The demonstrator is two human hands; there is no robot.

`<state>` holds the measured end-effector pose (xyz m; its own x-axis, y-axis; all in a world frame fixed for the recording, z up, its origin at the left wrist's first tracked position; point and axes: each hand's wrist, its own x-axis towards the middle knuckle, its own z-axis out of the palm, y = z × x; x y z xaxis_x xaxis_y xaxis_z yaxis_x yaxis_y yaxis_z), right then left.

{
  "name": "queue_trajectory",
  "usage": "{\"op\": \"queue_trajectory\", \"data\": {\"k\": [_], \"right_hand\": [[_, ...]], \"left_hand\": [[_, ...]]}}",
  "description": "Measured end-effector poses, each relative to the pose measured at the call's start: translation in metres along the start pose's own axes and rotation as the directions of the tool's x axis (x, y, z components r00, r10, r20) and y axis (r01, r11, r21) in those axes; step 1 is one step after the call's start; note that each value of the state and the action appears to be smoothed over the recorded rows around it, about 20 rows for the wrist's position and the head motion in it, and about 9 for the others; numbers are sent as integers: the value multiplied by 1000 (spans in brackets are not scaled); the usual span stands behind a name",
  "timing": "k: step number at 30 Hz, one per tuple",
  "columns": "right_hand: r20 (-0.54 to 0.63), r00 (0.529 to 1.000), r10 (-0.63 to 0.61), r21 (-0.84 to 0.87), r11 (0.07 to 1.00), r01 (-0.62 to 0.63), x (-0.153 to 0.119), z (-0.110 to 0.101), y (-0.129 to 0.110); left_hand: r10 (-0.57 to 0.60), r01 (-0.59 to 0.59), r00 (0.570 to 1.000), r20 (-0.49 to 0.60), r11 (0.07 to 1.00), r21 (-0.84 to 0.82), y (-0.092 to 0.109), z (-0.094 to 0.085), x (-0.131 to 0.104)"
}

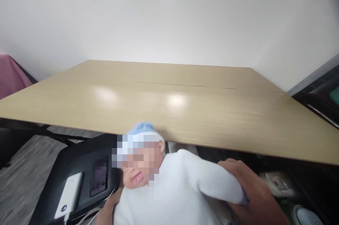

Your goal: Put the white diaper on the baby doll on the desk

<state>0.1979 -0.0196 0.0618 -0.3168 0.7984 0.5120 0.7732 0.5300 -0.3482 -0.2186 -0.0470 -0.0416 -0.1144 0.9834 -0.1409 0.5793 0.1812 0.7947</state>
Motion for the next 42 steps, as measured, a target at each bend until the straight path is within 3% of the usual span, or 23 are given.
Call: {"op": "queue_trajectory", "data": {"k": [3,5,8,11,16,21,27,42], "right_hand": [[-15,964,266,-17,964,-266,-3,-16,14],[-20,921,388,-24,921,-389,0,-20,28],[-30,894,447,-41,893,-448,15,-18,54],[-13,887,461,-84,884,-460,35,-9,78],[69,870,488,-133,869,-477,59,8,98],[87,852,516,-116,855,-506,70,20,106],[43,866,498,-147,860,-488,98,39,132],[-16,867,499,-171,853,-494,218,104,227]], "left_hand": [[270,-271,962,37,962,18,55,-16,12],[341,-352,931,130,933,74,97,-27,37],[401,-444,886,233,879,175,147,-38,89],[421,-476,870,258,852,218,171,-39,138],[435,-510,848,304,826,242,179,-32,188],[464,-541,840,284,764,353,181,-28,203],[529,-562,821,216,684,465,179,-16,230],[601,-610,777,184,649,455,203,4,408]]}}
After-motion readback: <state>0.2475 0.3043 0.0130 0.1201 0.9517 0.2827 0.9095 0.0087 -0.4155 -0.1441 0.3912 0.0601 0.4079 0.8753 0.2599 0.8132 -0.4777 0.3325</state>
